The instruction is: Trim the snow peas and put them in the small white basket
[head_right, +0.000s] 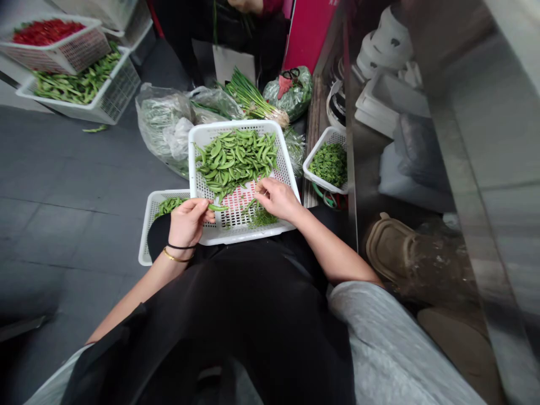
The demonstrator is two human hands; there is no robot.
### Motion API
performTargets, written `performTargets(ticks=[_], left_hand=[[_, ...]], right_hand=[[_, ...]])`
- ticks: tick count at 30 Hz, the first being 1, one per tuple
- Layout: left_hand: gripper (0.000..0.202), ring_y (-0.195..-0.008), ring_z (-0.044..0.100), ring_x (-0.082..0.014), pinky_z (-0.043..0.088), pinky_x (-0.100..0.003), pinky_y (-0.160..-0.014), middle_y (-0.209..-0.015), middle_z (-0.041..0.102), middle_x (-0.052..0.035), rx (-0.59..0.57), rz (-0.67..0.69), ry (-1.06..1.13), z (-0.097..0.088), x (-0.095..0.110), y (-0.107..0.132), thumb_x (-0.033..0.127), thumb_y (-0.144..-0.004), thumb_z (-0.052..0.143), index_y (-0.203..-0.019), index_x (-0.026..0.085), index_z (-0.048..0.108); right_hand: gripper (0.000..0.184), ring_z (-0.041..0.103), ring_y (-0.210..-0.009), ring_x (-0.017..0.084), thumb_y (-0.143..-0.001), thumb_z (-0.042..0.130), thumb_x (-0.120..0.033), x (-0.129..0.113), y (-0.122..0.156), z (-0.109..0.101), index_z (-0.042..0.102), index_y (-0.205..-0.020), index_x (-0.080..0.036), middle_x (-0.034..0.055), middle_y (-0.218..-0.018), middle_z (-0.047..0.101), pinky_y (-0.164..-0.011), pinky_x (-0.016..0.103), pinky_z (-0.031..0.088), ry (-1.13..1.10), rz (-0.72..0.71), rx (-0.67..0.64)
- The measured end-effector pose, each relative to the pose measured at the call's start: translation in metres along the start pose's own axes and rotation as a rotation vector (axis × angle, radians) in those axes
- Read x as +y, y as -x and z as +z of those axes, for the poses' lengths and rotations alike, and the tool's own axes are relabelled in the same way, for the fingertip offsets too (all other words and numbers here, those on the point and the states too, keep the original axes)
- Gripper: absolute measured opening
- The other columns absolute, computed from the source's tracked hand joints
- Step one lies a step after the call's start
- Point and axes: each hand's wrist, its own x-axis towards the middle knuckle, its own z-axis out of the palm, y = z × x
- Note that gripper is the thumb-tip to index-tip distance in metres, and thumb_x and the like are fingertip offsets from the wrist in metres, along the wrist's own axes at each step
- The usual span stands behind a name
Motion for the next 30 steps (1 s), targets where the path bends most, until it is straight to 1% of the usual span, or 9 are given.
performTargets(ticks=[3, 5, 9, 14, 19, 21, 23, 26, 30], left_hand=[[0.024, -0.044, 0.06, -0.0119, 0.052, -0.023, -0.048, -0.053, 0.065, -0.0004, -0.049, 0.06, -0.106, 0.001, 0.002, 0.001, 0.034, -0.067, 0.075, -0.076, 0.013, 0.067], [0.023, -0.046, 0.062, -0.0132, 0.053, -0.025, -0.05, -0.055, 0.066, -0.0009, -0.085, 0.088, -0.177, 0.001, 0.003, 0.004, 0.034, -0.069, 0.073, -0.077, 0.014, 0.067], [0.023, -0.048, 0.063, -0.0137, 0.054, -0.026, -0.052, -0.06, 0.067, -0.0029, -0.243, 0.086, -0.302, 0.003, 0.007, 0.012, 0.034, -0.07, 0.073, -0.075, 0.013, 0.065], [0.03, -0.051, 0.065, -0.0169, 0.054, -0.028, -0.049, -0.064, 0.069, -0.0066, -0.457, -0.102, -0.299, 0.015, 0.006, 0.009, 0.037, -0.068, 0.074, -0.078, 0.012, 0.06], [0.023, -0.058, 0.067, -0.0181, 0.055, -0.027, -0.051, -0.071, 0.07, -0.008, -0.21, -0.096, -0.133, -0.001, 0.009, -0.015, 0.03, -0.07, 0.071, -0.074, 0.012, 0.058], [0.014, -0.067, 0.069, -0.0181, 0.057, -0.028, -0.06, -0.078, 0.071, -0.0084, -0.136, -0.059, -0.064, -0.014, 0.01, -0.022, 0.021, -0.068, 0.069, -0.074, 0.012, 0.06], [0.013, -0.067, 0.068, -0.0175, 0.057, -0.03, -0.064, -0.078, 0.07, -0.0074, -0.167, -0.084, -0.009, -0.022, 0.009, -0.025, 0.016, -0.065, 0.065, -0.077, 0.013, 0.061], [0.011, -0.055, 0.063, -0.0157, 0.056, -0.033, -0.057, -0.065, 0.064, -0.0031, -0.293, -0.192, 0.075, -0.022, 0.007, -0.024, 0.02, -0.065, 0.063, -0.073, 0.016, 0.057], [0.032, -0.047, 0.053, -0.0136, 0.052, -0.032, -0.049, -0.049, 0.045, 0.0001, -0.355, -0.298, 0.099, -0.016, 0.004, -0.02, 0.037, -0.074, 0.055, -0.051, 0.018, 0.043]], right_hand=[[0.026, 0.052, -0.072, 0.013, -0.086, 0.053, -0.037, -0.007, -0.002, 0.006, 0.056, -0.102, -0.018, 0.0065, -0.097, 0.061, -0.067, 0.025, 0.04, -0.051, -0.053, -0.222], [0.02, 0.05, -0.07, 0.013, -0.09, 0.046, -0.034, -0.014, -0.003, 0.014, 0.058, -0.091, -0.018, 0.0041, -0.086, 0.061, -0.067, 0.024, 0.037, -0.05, -0.142, -0.327], [0.031, 0.043, -0.06, 0.01, -0.092, 0.039, -0.03, -0.021, -0.008, 0.023, 0.052, -0.068, -0.017, -0.0018, -0.06, 0.049, -0.062, 0.022, 0.031, -0.14, -0.095, -0.294], [0.027, 0.042, -0.059, 0.01, -0.09, 0.042, -0.027, -0.027, -0.024, 0.017, 0.051, -0.066, -0.017, -0.0028, -0.059, 0.047, -0.061, 0.021, 0.029, -0.198, -0.058, -0.265], [0.032, 0.048, -0.059, 0.01, -0.092, 0.039, -0.031, 0.014, -0.029, -0.009, 0.062, -0.075, -0.016, -0.0018, -0.061, 0.054, -0.063, 0.022, 0.034, -0.154, 0.008, -0.37], [0.02, 0.052, -0.06, 0.011, -0.085, 0.053, -0.033, 0.045, -0.028, -0.011, 0.067, -0.089, -0.019, -0.0018, -0.067, 0.061, -0.062, 0.022, 0.036, -0.091, 0.07, -0.641], [0.033, 0.056, -0.065, 0.014, -0.07, 0.071, -0.031, 0.071, -0.029, 0.002, 0.068, -0.102, -0.024, 0.0007, -0.079, 0.068, -0.061, 0.023, 0.037, 0.171, 0.158, -0.789], [0.027, 0.061, -0.079, 0.019, -0.08, 0.059, -0.024, 0.094, -0.04, 0.042, 0.068, -0.105, -0.019, 0.0111, -0.098, 0.069, -0.065, 0.026, 0.039, 0.541, 0.165, -0.646], [0.021, 0.062, -0.081, 0.022, -0.082, 0.05, -0.014, 0.099, -0.06, 0.078, 0.07, -0.089, -0.011, 0.0171, -0.095, 0.069, -0.068, 0.028, 0.04, 0.593, 0.123, -0.65]])
